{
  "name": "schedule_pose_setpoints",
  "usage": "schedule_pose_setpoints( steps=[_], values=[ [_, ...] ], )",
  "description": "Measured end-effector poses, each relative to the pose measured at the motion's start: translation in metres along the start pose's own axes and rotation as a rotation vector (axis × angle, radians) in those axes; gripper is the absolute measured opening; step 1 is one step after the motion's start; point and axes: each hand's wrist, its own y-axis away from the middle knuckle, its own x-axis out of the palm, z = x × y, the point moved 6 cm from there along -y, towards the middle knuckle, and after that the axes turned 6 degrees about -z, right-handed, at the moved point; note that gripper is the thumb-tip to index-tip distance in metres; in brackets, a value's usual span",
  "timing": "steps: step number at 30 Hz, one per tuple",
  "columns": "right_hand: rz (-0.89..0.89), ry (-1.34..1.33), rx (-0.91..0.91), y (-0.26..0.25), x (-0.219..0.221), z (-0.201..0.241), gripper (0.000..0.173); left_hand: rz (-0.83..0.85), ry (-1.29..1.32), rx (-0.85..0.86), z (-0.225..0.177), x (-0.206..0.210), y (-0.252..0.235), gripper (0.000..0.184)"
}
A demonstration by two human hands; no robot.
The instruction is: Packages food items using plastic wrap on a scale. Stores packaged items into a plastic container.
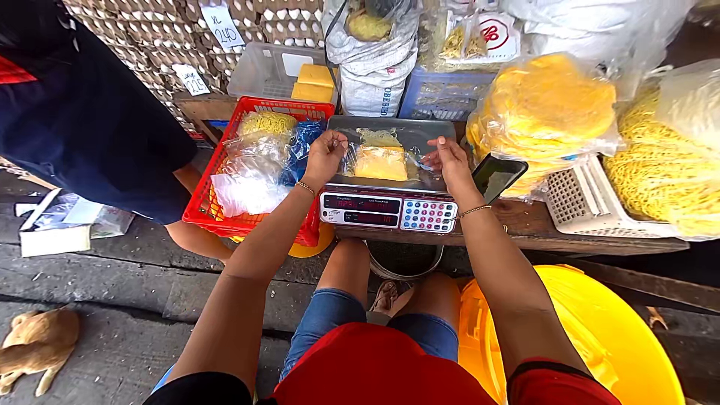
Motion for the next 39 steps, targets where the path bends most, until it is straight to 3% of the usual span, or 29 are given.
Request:
schedule_pose_setpoints(
  steps=[3,7,11,14,20,24,30,39],
  values=[
    [0.134,-0.071,0.083,0.004,0.0,-0.001,0.057,-0.02,0.148,-0.093,0.008,0.001,0.001,0.018],
    [0.251,-0.122,0.118,0.026,-0.007,0.011,0.016,-0.026,0.365,-0.247,0.009,-0.001,0.011,0.022],
    [0.197,-0.124,0.065,0.016,-0.007,0.006,0.004,0.045,0.351,-0.344,0.006,-0.004,0.019,0.018],
    [0.095,-0.159,0.03,0.012,0.004,0.003,0.006,0.046,0.288,-0.34,0.007,-0.002,0.02,0.013],
    [-0.152,-0.177,0.016,0.013,0.019,-0.005,0.013,-0.145,0.268,-0.23,0.011,0.009,0.026,0.017],
    [-0.155,-0.028,0.013,0.036,0.015,0.01,0.026,-0.245,0.198,-0.176,0.011,0.014,0.037,0.022],
    [-0.204,0.139,-0.108,0.02,0.022,0.001,0.027,-0.415,-0.073,0.002,0.003,0.022,0.042,0.027],
    [-0.337,0.34,-0.164,0.007,0.034,0.01,0.03,-0.484,-0.18,0.025,0.005,0.023,0.037,0.03]
  ],
)
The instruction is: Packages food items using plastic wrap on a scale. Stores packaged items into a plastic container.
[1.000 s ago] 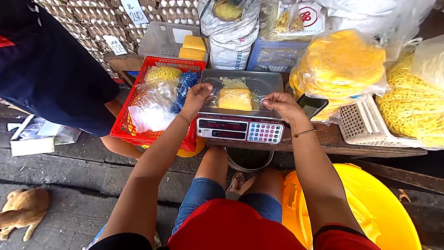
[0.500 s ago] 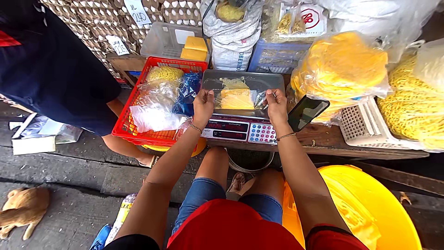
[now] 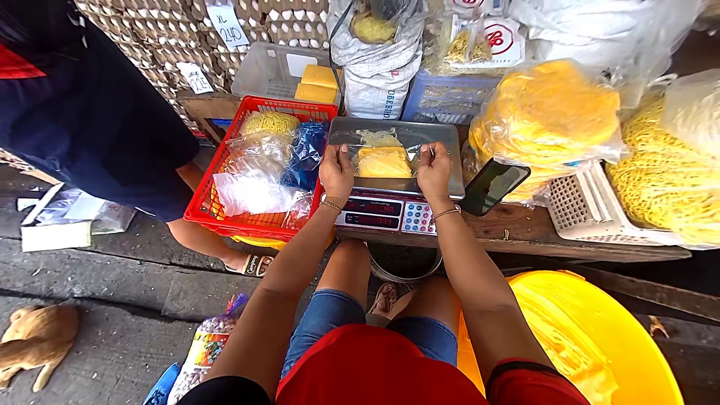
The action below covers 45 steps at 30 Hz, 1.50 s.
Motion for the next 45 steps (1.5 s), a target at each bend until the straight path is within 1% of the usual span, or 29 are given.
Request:
schedule_pose_setpoints(
  steps=[3,6,9,12,14,18,23,27,29,31,34,36,37,38,39,40,42,43,44,45],
  values=[
    [-0.059,-0.031,-0.017,-0.001,-0.004,0.002,0.031,-0.029,-0.055,0.077,-0.002,-0.008,-0.002,0.032],
    [-0.078,-0.017,-0.092,0.004,-0.009,0.001,0.033,-0.033,-0.128,0.155,-0.002,-0.016,-0.001,0.035],
    [-0.004,0.106,-0.178,0.026,-0.021,0.006,0.036,0.0,-0.224,0.219,-0.002,-0.023,0.001,0.038],
    [0.059,0.227,-0.207,0.04,-0.03,0.01,0.039,0.005,-0.284,0.283,0.001,-0.024,0.0,0.038],
    [0.062,0.26,-0.2,0.03,-0.024,0.007,0.039,0.042,-0.315,0.266,0.002,-0.022,-0.002,0.04],
    [0.129,0.352,-0.071,0.007,-0.01,0.001,0.041,0.135,-0.37,0.197,-0.002,-0.013,-0.012,0.041],
    [0.227,0.491,0.019,0.003,-0.002,0.002,0.041,0.237,-0.443,0.117,0.004,-0.008,-0.018,0.044],
    [0.238,0.53,0.045,0.002,-0.001,0.002,0.041,0.268,-0.481,0.105,0.008,-0.009,-0.02,0.044],
    [0.226,0.488,0.057,-0.001,-0.003,0.001,0.042,0.305,-0.475,0.095,0.01,-0.008,-0.022,0.043],
    [0.208,0.392,0.084,-0.007,-0.008,-0.001,0.044,0.365,-0.446,0.078,0.014,-0.006,-0.026,0.043],
    [0.225,0.142,0.131,-0.017,-0.011,-0.013,0.05,0.465,-0.29,-0.036,0.019,-0.003,-0.034,0.046],
    [0.291,-0.017,0.174,-0.019,-0.009,-0.016,0.059,0.498,-0.154,-0.154,0.02,-0.003,-0.036,0.055],
    [0.315,-0.073,0.196,-0.02,-0.008,-0.016,0.06,0.502,-0.099,-0.206,0.021,-0.003,-0.036,0.061],
    [0.339,-0.109,0.209,-0.02,-0.008,-0.015,0.058,0.503,-0.053,-0.241,0.021,-0.003,-0.037,0.067],
    [0.368,-0.13,0.214,-0.02,-0.007,-0.014,0.052,0.514,-0.02,-0.251,0.021,-0.003,-0.038,0.068],
    [0.399,-0.144,0.218,-0.02,-0.007,-0.013,0.043,0.53,0.005,-0.234,0.021,-0.003,-0.039,0.064],
    [0.426,-0.153,0.21,-0.02,-0.007,-0.01,0.026,0.543,0.055,-0.147,0.02,-0.001,-0.042,0.041],
    [0.418,-0.161,0.191,-0.021,-0.007,-0.009,0.02,0.542,0.095,-0.121,0.019,-0.001,-0.043,0.03],
    [0.401,-0.179,0.168,-0.022,-0.007,-0.008,0.017,0.532,0.123,-0.107,0.018,-0.001,-0.043,0.024],
    [0.377,-0.194,0.146,-0.022,-0.007,-0.008,0.015,0.517,0.138,-0.101,0.018,0.0,-0.044,0.022]
  ],
)
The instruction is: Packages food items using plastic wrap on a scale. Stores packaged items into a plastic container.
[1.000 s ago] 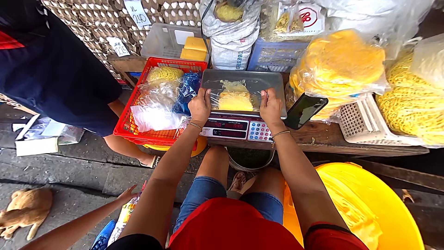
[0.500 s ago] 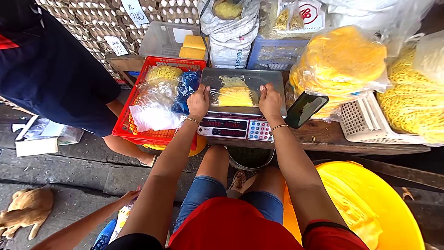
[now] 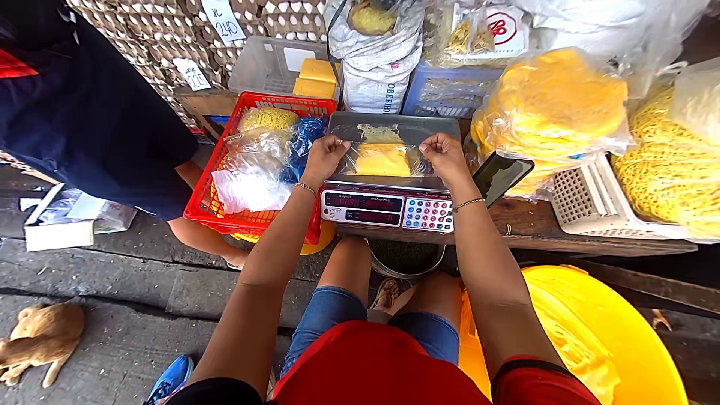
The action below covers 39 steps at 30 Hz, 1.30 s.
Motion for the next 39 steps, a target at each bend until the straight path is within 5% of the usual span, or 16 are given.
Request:
schedule_pose_setpoints(
  steps=[15,21,27,32,35,39],
  values=[
    [-0.048,0.599,0.029,0.002,0.017,0.001,0.025,-0.063,-0.474,-0.081,-0.003,0.007,0.017,0.04],
    [-0.021,0.76,0.12,-0.005,0.011,-0.003,0.027,0.067,-0.577,-0.233,0.002,0.01,-0.012,0.038],
    [-0.086,0.613,-0.031,-0.037,-0.006,0.006,0.032,-0.055,-0.519,-0.194,0.013,-0.008,-0.053,0.036],
    [0.05,0.622,-0.052,-0.083,0.011,0.001,0.045,0.045,-0.562,-0.108,0.02,0.004,-0.09,0.042],
    [0.122,0.678,0.04,-0.113,0.021,-0.01,0.032,0.104,-0.601,-0.087,0.02,0.01,-0.104,0.025],
    [0.178,0.631,0.079,-0.117,0.019,-0.015,0.024,0.199,-0.505,-0.114,0.02,0.012,-0.108,0.026]
  ],
)
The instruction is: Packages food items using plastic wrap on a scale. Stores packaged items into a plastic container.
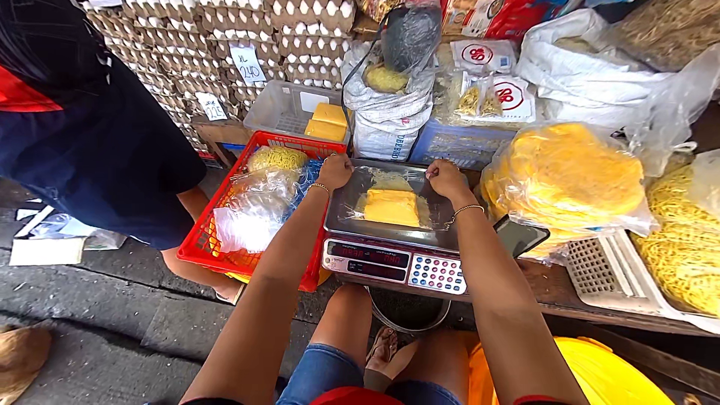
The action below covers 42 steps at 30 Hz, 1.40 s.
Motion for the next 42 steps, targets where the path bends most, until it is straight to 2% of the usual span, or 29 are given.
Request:
schedule_pose_setpoints(
  steps=[2,6,9,10,11,13,16,21,27,31,35,39,42],
  values=[
    [-0.027,-0.109,-0.012,0.006,-0.007,0.0,0.025,-0.011,0.236,-0.011,-0.001,-0.006,0.006,0.026],
    [-0.049,-0.495,-0.042,0.018,-0.014,-0.005,0.028,-0.009,0.728,-0.093,0.001,-0.008,0.019,0.03],
    [0.027,-0.646,-0.026,0.023,-0.014,-0.006,0.047,0.052,0.804,-0.087,-0.001,-0.009,0.024,0.047],
    [0.041,-0.643,-0.031,0.026,-0.016,-0.005,0.049,0.061,0.787,-0.059,-0.002,-0.01,0.025,0.041],
    [0.042,-0.627,-0.046,0.029,-0.019,-0.004,0.043,0.04,0.762,-0.029,-0.003,-0.012,0.026,0.028],
    [0.017,-0.587,-0.095,0.039,-0.028,-0.002,0.02,0.009,0.736,0.028,-0.007,-0.02,0.033,0.01],
    [-0.025,-0.536,-0.218,0.073,-0.037,-0.005,0.007,0.004,0.694,0.143,-0.007,-0.031,0.053,0.008],
    [-0.013,-0.392,-0.313,0.111,-0.031,-0.015,0.006,0.057,0.53,0.312,0.002,-0.028,0.089,0.007],
    [-0.109,-0.22,-0.369,0.126,-0.01,-0.018,0.008,-0.081,0.315,0.511,0.0,-0.018,0.117,0.008],
    [-0.166,-0.154,-0.413,0.134,-0.008,-0.018,0.01,-0.124,0.176,0.543,-0.001,-0.016,0.124,0.009],
    [-0.133,0.012,-0.405,0.14,-0.016,-0.013,0.014,-0.089,-0.018,0.557,-0.002,-0.017,0.127,0.01],
    [-0.166,0.008,-0.392,0.128,-0.038,0.013,0.027,-0.049,-0.157,0.545,-0.006,-0.024,0.126,0.01],
    [-0.018,0.029,-0.406,0.096,-0.024,0.05,0.042,-0.032,-0.268,0.536,-0.013,-0.028,0.126,0.011]
  ],
)
